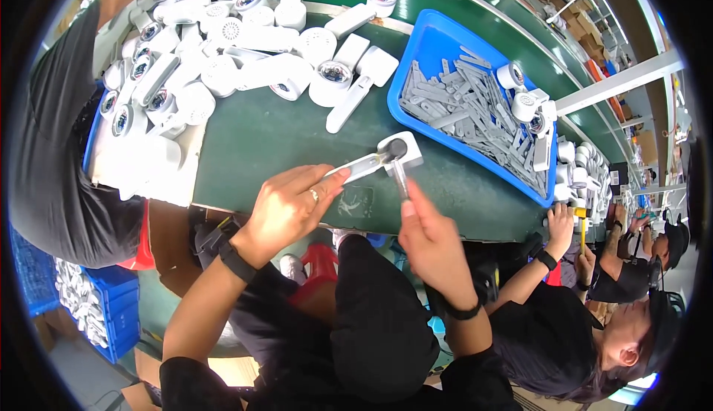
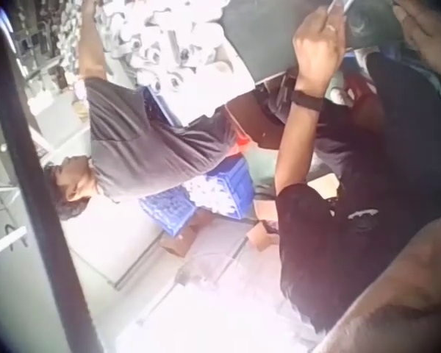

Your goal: The person assembles a handheld fan by fitting a gray plastic strip into a white fan body and tapping it into place with a small hammer. They then set the unit aside and repeat the process with another fan body.

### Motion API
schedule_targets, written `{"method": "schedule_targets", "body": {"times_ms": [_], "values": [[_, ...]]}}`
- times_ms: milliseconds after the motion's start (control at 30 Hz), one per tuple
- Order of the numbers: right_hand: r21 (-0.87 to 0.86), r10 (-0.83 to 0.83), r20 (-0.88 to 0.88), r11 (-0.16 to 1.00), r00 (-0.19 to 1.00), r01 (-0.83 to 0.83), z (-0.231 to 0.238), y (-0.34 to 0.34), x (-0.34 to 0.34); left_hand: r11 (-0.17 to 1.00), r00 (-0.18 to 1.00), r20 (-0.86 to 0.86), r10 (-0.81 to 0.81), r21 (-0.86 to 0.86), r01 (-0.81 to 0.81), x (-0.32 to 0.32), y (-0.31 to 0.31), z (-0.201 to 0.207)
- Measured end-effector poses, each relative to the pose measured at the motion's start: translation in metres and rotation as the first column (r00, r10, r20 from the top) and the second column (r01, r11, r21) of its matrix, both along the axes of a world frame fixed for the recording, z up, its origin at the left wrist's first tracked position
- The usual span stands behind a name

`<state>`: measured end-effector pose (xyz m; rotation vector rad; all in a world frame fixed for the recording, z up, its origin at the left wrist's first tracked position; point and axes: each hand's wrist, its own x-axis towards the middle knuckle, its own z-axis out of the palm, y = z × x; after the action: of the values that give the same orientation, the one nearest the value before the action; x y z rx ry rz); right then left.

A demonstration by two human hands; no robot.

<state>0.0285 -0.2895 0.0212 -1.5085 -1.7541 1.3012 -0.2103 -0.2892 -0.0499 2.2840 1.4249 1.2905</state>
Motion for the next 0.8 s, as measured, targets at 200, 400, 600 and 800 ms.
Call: {"method": "schedule_targets", "body": {"times_ms": [200,400,600,800], "values": [[-0.022,0.017,-0.085,1.000,0.996,-0.019,0.038,-0.009,-0.002,0.990,0.991,0.097,0.095,-0.110,-0.084,0.000,-0.008,-0.016],[-0.066,0.138,-0.087,0.987,0.987,-0.144,0.007,0.000,-0.004,0.958,0.956,0.244,0.161,-0.271,-0.092,0.008,-0.005,-0.018],[-0.068,0.182,-0.030,0.981,0.983,-0.183,0.015,-0.004,-0.008,0.939,0.958,0.225,0.181,-0.328,-0.101,0.006,-0.010,-0.016],[-0.175,0.042,-0.135,0.983,0.990,-0.065,0.015,0.005,0.009,0.925,0.953,0.217,0.209,-0.361,-0.121,0.004,-0.016,-0.017]]}}
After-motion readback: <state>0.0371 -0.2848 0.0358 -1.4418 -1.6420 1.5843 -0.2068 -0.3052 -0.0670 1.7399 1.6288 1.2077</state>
